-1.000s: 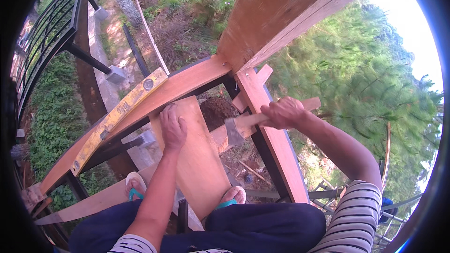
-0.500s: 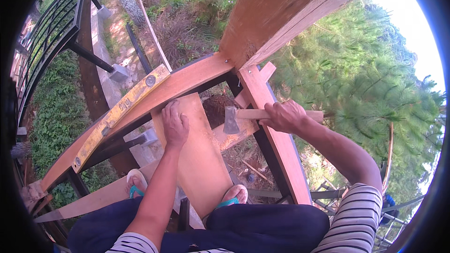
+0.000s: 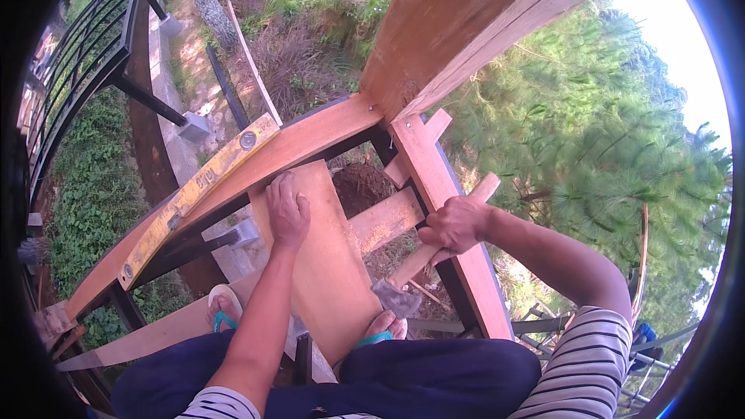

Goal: The person assembles a curved wooden railing by positioning a plank, checking alignment with a spirit level, and hammering nails into the wood. The person repeatedly retrieves nails from a bucket and secures the plank to the frame.

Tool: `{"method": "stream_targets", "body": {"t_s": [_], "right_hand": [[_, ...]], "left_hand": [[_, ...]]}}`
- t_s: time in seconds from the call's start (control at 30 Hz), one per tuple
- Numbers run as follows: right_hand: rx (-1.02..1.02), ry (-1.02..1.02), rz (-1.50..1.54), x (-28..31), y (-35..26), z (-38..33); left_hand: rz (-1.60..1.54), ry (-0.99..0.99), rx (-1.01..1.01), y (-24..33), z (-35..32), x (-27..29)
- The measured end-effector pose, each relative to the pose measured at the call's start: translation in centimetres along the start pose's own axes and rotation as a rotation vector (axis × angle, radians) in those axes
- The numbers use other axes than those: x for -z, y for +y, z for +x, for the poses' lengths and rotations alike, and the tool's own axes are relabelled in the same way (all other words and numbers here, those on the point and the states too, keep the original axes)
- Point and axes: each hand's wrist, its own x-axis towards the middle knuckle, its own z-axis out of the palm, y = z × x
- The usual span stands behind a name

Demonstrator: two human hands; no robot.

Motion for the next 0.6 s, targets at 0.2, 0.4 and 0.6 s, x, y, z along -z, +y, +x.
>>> {"method": "stream_targets", "body": {"t_s": [0.2, 0.4, 0.6], "right_hand": [[-0.697, -0.013, 0.05, 1.4, -0.2, 0.5], [-1.034, 0.043, 0.176, 2.4, 3.2, 1.6], [-0.291, -0.033, 0.1, -2.1, -2.4, 1.3]], "left_hand": [[-0.017, 0.017, -0.025, 0.3, 0.7, -0.3], [-0.009, -0.022, 0.01, -0.6, -0.4, 0.2], [-0.026, -0.022, 0.011, -0.3, -0.1, -0.2]]}}
